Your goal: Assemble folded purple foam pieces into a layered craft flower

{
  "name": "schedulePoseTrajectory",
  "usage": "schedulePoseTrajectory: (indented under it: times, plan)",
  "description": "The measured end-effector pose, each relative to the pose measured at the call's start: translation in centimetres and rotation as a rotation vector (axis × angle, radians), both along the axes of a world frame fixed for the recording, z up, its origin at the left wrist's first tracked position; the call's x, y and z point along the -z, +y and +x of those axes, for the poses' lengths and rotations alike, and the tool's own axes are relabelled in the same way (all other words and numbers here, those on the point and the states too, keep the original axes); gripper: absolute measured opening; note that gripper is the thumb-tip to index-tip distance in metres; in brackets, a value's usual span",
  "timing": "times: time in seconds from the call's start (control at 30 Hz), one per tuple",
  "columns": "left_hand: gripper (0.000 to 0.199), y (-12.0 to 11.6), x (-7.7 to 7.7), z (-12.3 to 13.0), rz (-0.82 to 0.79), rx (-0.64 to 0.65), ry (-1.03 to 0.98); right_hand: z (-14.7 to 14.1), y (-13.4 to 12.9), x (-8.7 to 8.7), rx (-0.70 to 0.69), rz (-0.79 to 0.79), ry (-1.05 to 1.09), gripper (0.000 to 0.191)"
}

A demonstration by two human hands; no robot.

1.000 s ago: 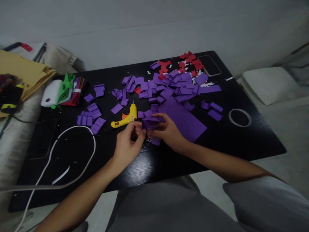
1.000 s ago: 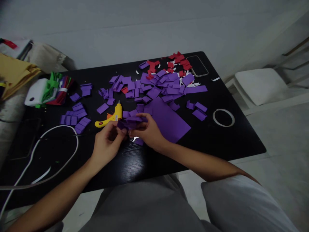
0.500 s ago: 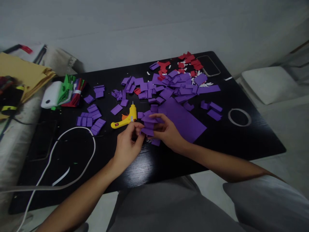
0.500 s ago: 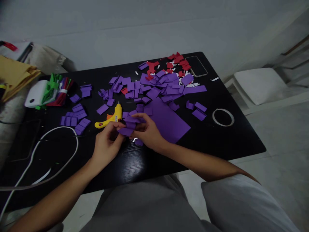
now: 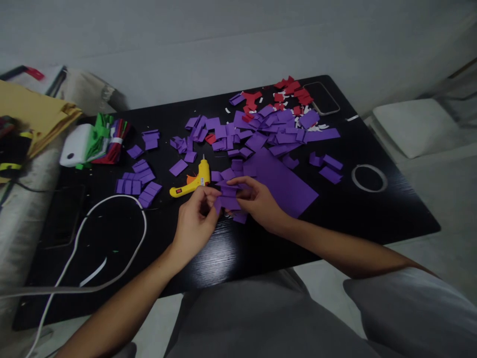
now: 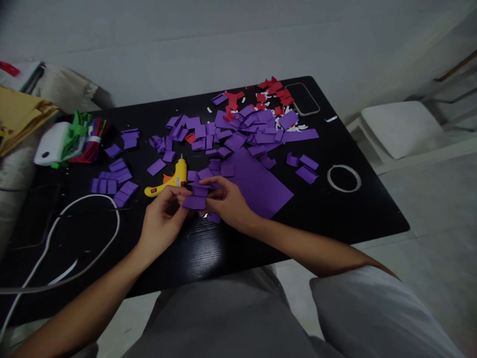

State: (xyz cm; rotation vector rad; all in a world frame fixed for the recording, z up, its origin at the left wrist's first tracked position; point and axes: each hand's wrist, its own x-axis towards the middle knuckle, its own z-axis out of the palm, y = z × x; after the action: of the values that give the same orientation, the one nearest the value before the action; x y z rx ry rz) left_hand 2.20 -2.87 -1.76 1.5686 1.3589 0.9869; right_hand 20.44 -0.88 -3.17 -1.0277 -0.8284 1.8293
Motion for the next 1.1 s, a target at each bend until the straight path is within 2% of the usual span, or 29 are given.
schedulePoseTrajectory:
  times: [0.3, 0.63, 0.9, 1.1]
  plan:
    - [0.011, 0.13, 0.07, -0.05, -0.042, -0.007, -0.042, 0.10, 0.09, -0.14, -0.015, -0.011, 0.021, 0.053]
    - [0.014, 0.00, 0.21, -0.09, -0.067, 0.016, -0.092, 0.00, 0.09, 0.55, -0.025, 0.004, 0.029, 0.056]
    - [0.016, 0.06, -0.22, 0.24, -0.085, 0.017, -0.145, 0.02, 0.17, 0.29, -0.014, -0.065, 0.012, 0.061]
    - [0.016, 0.18, 0.09, -0.02, -0.101, 0.000, -0.137, 0.02, 0.10, 0.12, -0.034, -0.053, 0.016, 0.059]
